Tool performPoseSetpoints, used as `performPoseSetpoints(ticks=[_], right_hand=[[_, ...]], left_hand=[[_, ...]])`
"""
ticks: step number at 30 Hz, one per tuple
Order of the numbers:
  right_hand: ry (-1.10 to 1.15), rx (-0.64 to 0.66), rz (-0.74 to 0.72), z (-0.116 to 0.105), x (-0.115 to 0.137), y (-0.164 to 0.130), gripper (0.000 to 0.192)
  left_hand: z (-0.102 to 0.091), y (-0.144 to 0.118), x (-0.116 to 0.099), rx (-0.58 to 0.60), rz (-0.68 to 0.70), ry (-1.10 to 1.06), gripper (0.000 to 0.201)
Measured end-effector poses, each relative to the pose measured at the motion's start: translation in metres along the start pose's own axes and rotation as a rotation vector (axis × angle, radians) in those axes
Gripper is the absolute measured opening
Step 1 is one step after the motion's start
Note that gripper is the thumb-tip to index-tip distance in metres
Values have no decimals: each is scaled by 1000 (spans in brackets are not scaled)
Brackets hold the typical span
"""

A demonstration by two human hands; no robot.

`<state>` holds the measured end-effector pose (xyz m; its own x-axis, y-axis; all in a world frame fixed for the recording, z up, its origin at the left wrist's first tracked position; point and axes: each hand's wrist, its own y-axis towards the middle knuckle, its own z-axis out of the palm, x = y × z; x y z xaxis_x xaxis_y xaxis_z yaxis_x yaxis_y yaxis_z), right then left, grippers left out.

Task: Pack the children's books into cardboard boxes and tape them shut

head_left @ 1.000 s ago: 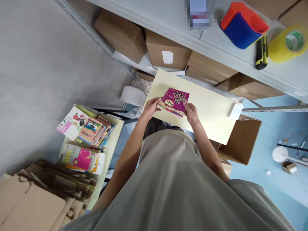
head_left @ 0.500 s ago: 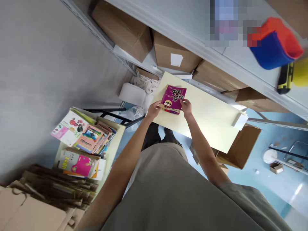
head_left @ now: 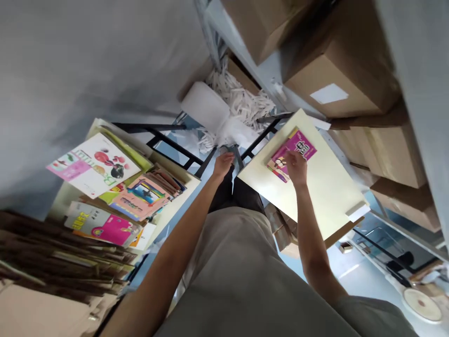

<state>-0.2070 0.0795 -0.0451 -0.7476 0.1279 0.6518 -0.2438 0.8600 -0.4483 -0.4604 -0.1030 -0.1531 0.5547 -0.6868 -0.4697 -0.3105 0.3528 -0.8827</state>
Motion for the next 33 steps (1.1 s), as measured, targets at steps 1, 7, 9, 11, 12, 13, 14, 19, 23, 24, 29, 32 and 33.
performPoseSetpoints(ticks=[1,7,9,11,12,13,14,19,23,24,29,32,33], right_hand=[[-10,50,-61,16,13,16,34],[-230,518,-234,132,54,133,34],[-349,626,-232,171,47,176,33],[-451,683,-225,209,30,219,27],[-500,697,-218,228,19,239,24],[-550,704,-209,246,5,260,20],[-600,706,-196,262,-10,279,17],[-781,720,-149,336,-97,358,9],[-767,739,-117,386,-174,400,21],[-729,730,-122,396,-193,408,24],[-644,670,-178,441,-276,447,39],[-686,676,-171,461,-316,467,50],[-680,685,-203,467,-326,471,51]], left_hand=[[-9,14,4,-38,-45,-14,21],[-32,90,28,-167,-221,-116,24],[-34,113,36,-190,-247,-157,22],[-32,138,44,-196,-264,-196,19],[-31,153,48,-193,-268,-214,17],[-29,169,53,-187,-272,-230,17],[-26,188,59,-183,-276,-247,16],[-5,298,100,-199,-324,-330,15],[16,387,147,-217,-348,-385,20],[20,406,158,-224,-357,-394,23],[38,487,213,-301,-412,-422,41],[44,517,241,-337,-429,-428,46],[46,523,250,-331,-413,-432,46]])
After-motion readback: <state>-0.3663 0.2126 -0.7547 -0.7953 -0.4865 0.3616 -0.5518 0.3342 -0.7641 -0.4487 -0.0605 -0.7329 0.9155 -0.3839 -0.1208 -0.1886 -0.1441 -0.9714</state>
